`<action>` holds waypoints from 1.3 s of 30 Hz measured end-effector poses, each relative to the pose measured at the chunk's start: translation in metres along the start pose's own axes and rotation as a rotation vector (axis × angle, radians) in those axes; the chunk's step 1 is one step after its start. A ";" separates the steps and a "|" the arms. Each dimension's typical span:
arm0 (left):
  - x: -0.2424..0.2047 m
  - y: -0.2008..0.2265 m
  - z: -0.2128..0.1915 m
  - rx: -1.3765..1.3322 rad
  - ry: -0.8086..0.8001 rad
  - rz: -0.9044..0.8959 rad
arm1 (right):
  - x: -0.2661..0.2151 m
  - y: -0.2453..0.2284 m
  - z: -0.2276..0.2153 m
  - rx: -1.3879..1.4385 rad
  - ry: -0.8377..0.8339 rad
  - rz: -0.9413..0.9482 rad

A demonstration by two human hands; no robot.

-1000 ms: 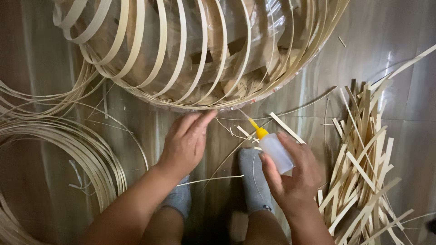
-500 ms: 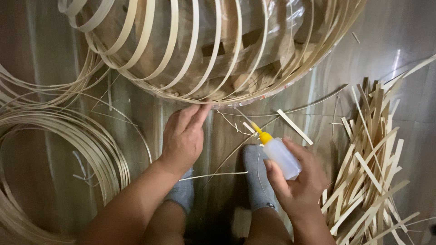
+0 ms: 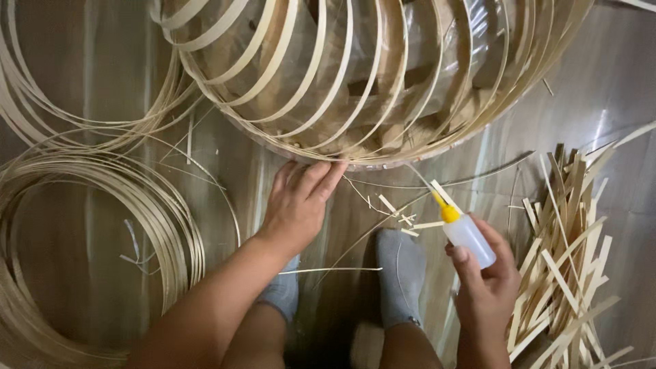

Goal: The person is weaving and gluing strips of bamboo onto a spherical frame to create a lamp shade, using their hands and a bottle of glue.

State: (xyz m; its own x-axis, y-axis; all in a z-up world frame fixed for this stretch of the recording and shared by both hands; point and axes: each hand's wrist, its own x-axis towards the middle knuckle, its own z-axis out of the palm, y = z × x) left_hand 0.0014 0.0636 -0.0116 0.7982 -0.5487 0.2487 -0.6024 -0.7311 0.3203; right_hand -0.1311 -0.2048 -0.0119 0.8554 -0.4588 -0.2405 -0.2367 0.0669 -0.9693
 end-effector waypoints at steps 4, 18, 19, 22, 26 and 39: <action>-0.007 0.001 -0.001 -0.048 0.049 -0.037 | -0.010 -0.003 0.009 -0.112 -0.051 0.013; -0.003 -0.002 -0.006 0.002 0.056 -0.011 | 0.006 -0.044 0.046 -0.721 -0.177 -0.620; -0.004 -0.002 -0.006 -0.024 0.054 -0.027 | 0.007 -0.044 0.047 -0.713 -0.176 -0.647; -0.007 -0.002 -0.007 -0.107 0.080 -0.060 | 0.009 -0.042 0.050 -0.713 -0.177 -0.688; -0.009 -0.005 -0.012 -0.167 0.144 -0.102 | 0.011 -0.041 0.051 -0.697 -0.167 -0.702; -0.032 -0.037 0.011 -0.404 0.216 -0.409 | 0.002 -0.006 0.021 -0.215 -0.155 -0.177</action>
State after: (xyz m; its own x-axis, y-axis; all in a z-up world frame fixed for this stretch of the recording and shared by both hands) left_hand -0.0015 0.1040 -0.0414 0.9713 -0.1304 0.1988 -0.2360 -0.6302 0.7397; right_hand -0.1180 -0.1875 -0.0072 0.9481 -0.3051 -0.0898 -0.1554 -0.1982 -0.9678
